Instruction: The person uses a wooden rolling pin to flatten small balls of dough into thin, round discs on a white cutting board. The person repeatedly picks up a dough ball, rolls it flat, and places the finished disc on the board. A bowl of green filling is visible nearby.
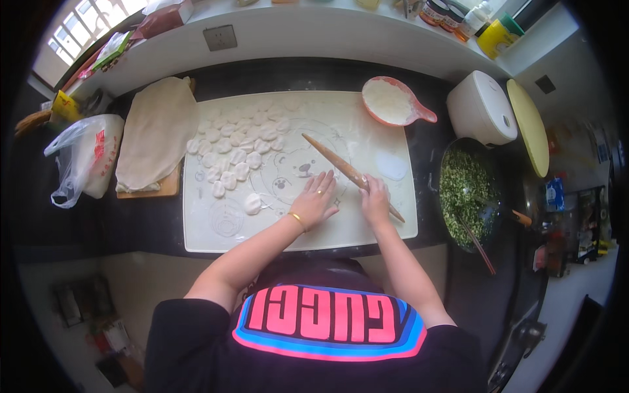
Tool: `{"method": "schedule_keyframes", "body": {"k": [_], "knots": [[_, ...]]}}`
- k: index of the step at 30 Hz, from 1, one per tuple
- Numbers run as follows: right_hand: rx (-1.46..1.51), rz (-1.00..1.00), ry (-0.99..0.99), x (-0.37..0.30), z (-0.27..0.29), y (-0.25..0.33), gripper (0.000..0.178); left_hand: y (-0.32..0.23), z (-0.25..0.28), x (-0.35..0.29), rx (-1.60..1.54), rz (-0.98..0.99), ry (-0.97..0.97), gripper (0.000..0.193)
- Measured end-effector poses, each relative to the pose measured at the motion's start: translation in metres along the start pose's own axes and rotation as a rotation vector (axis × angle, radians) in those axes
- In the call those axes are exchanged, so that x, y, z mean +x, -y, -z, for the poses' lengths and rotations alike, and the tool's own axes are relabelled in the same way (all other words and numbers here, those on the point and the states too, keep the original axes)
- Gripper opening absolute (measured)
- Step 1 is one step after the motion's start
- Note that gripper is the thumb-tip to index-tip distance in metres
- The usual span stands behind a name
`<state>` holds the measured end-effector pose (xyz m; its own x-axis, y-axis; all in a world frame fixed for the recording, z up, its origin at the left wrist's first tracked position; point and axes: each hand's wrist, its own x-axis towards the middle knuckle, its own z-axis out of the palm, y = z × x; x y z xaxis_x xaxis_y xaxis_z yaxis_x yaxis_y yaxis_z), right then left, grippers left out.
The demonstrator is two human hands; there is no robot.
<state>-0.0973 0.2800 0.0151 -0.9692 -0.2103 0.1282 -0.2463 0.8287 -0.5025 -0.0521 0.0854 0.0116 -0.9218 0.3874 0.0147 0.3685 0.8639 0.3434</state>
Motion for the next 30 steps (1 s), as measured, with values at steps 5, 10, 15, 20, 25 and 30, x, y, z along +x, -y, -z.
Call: {"method": "schedule_keyframes", "body": {"k": [5,10,15,20,25,30], "knots": [[0.082,0.048,0.077,0.005,0.001,-0.015,0.041,-0.022,-0.006,0.001,-0.057,0.245,0.134,0.080],[0.151,0.064,0.083,0.005,0.010,-0.017,0.040,-0.043,-0.011,0.014,0.015,0.312,0.009,0.086],[0.131,0.078,0.146,0.011,0.004,-0.016,0.039,-0.054,-0.019,0.031,0.045,0.432,0.079,0.086],[0.097,0.093,0.147,0.008,-0.001,-0.011,0.039,-0.092,-0.002,0.013,0.127,0.702,0.202,0.089],[0.111,0.166,0.152,-0.001,0.004,-0.005,0.040,-0.046,-0.027,-0.030,-0.249,0.561,-0.208,0.064],[0.015,0.276,0.149,-0.012,0.010,0.001,0.040,0.031,0.012,-0.082,-0.043,0.515,-0.771,0.022]]}}
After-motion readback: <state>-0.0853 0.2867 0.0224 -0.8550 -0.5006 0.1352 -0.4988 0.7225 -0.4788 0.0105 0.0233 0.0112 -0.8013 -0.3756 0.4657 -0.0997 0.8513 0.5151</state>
